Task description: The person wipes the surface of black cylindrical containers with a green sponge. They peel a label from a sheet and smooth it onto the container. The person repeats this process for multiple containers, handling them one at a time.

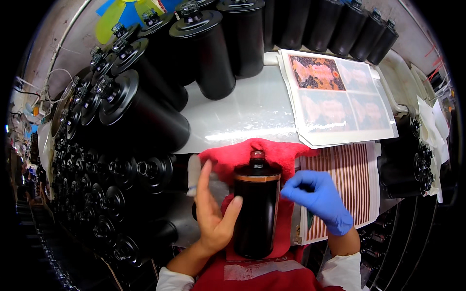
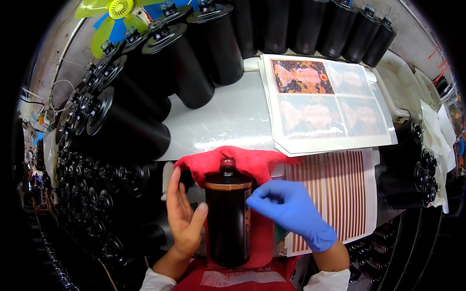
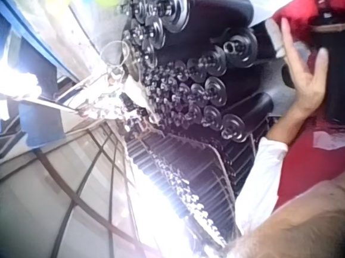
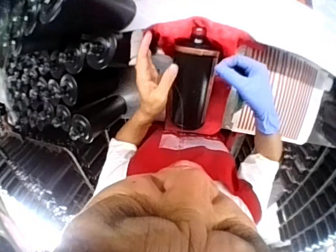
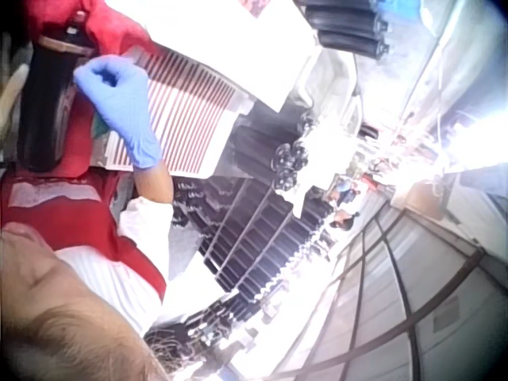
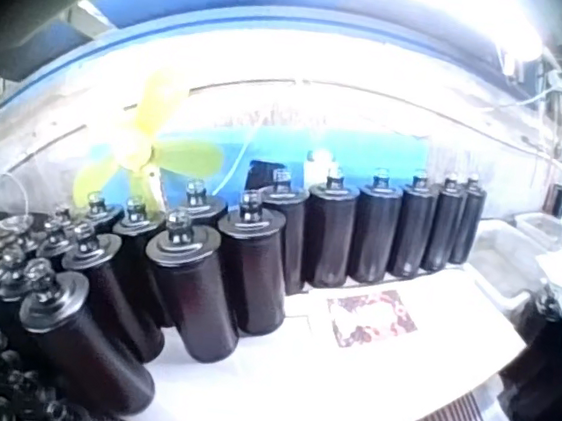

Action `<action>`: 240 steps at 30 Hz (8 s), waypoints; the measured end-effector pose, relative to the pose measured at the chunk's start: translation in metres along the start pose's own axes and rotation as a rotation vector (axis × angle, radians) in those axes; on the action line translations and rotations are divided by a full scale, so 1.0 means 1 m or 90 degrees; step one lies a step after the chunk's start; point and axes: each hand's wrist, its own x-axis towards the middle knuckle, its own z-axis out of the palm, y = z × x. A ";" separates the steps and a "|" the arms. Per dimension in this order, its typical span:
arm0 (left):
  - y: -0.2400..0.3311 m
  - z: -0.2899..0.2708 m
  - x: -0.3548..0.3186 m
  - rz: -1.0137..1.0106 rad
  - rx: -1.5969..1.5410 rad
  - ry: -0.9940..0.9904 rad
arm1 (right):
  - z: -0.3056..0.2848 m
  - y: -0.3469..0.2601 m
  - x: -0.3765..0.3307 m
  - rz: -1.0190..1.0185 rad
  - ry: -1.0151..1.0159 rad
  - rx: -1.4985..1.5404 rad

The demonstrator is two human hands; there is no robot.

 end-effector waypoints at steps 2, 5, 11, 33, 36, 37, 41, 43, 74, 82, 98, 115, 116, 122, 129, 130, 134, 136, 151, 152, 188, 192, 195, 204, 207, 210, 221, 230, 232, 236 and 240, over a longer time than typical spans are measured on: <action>0.004 0.011 0.021 -0.008 -0.050 -0.008 | 0.007 -0.002 -0.006 0.020 -0.039 -0.033; -0.003 0.019 0.034 -0.046 -0.134 -0.025 | 0.011 0.007 -0.008 0.038 -0.052 -0.001; -0.008 0.023 0.035 -0.075 -0.120 -0.027 | 0.011 0.013 -0.005 0.038 -0.081 0.039; -0.008 0.025 0.038 -0.094 -0.085 -0.050 | 0.008 0.014 -0.001 0.040 -0.108 0.045; -0.007 0.025 0.038 -0.084 -0.070 -0.066 | 0.008 0.016 0.000 0.041 -0.114 0.048; -0.007 0.025 0.038 -0.080 -0.061 -0.071 | 0.008 0.016 0.000 0.042 -0.115 0.048; -0.002 0.026 0.038 -0.132 -0.249 -0.058 | 0.008 0.016 0.001 0.049 -0.118 0.056; 0.001 0.029 0.039 -0.177 -0.366 0.000 | 0.009 0.016 0.001 0.050 -0.123 0.061; 0.000 0.032 0.039 -0.140 -0.137 -0.059 | 0.009 0.016 0.000 0.040 -0.117 0.059; -0.003 0.028 0.039 -0.024 0.337 -0.053 | 0.015 0.019 -0.002 0.021 -0.086 0.069; 0.034 0.013 -0.033 0.133 0.378 -0.204 | -0.049 0.070 -0.045 -0.133 0.313 0.435; -0.049 -0.039 -0.085 0.139 0.513 -0.426 | 0.031 0.017 -0.008 -0.236 0.231 0.000; -0.048 -0.044 -0.082 0.102 0.497 -0.438 | 0.026 0.022 -0.007 -0.229 0.234 0.003; 0.010 -0.018 -0.082 0.283 0.519 -0.263 | 0.030 -0.004 -0.014 -0.292 0.272 -0.148; -0.013 -0.011 -0.085 0.257 0.505 -0.288 | 0.039 -0.003 -0.005 -0.290 0.253 -0.156; -0.024 -0.017 -0.084 0.270 0.431 -0.285 | 0.031 0.011 -0.001 -0.311 0.257 -0.106; -0.046 -0.041 -0.090 0.115 0.306 -0.333 | 0.019 0.040 -0.002 -0.188 0.240 0.083; -0.023 -0.037 -0.085 0.178 0.404 -0.309 | 0.016 0.034 -0.004 -0.244 0.251 0.019; -0.032 -0.042 -0.093 0.156 0.420 -0.334 | 0.018 0.036 -0.002 -0.244 0.241 -0.010; -0.028 -0.044 -0.093 0.116 0.412 -0.363 | 0.016 0.036 -0.002 -0.257 0.250 -0.036; -0.032 -0.018 -0.094 0.128 0.257 -0.264 | -0.118 0.202 -0.194 0.057 0.889 0.445; -0.031 -0.020 -0.094 0.110 0.243 -0.287 | -0.154 0.240 -0.180 0.056 0.862 0.374; -0.027 -0.018 -0.097 0.096 0.254 -0.281 | -0.179 0.273 -0.188 0.031 0.812 0.285; -0.026 -0.015 -0.100 0.070 0.196 -0.245 | -0.171 0.212 -0.230 0.043 0.800 0.131; -0.022 -0.014 -0.098 0.113 0.251 -0.227 | -0.151 0.164 -0.234 -0.025 0.781 -0.020; -0.011 -0.015 -0.099 0.179 0.354 -0.197 | -0.100 0.091 -0.227 -0.051 0.643 -0.128; 0.063 0.024 -0.073 0.048 -0.251 -0.580 | 0.026 -0.050 -0.192 -0.223 0.041 -0.411; 0.040 -0.078 -0.101 -0.176 0.048 -0.378 | -0.015 0.033 -0.182 0.055 0.206 -0.077; 0.026 -0.081 -0.105 -0.198 0.028 -0.279 | -0.020 0.055 -0.179 0.079 0.258 -0.044; 0.012 -0.070 -0.102 -0.214 0.018 -0.202 | -0.029 0.076 -0.169 0.093 0.281 -0.009; -0.005 -0.061 -0.103 -0.258 -0.035 -0.178 | -0.035 0.084 -0.163 0.097 0.304 0.002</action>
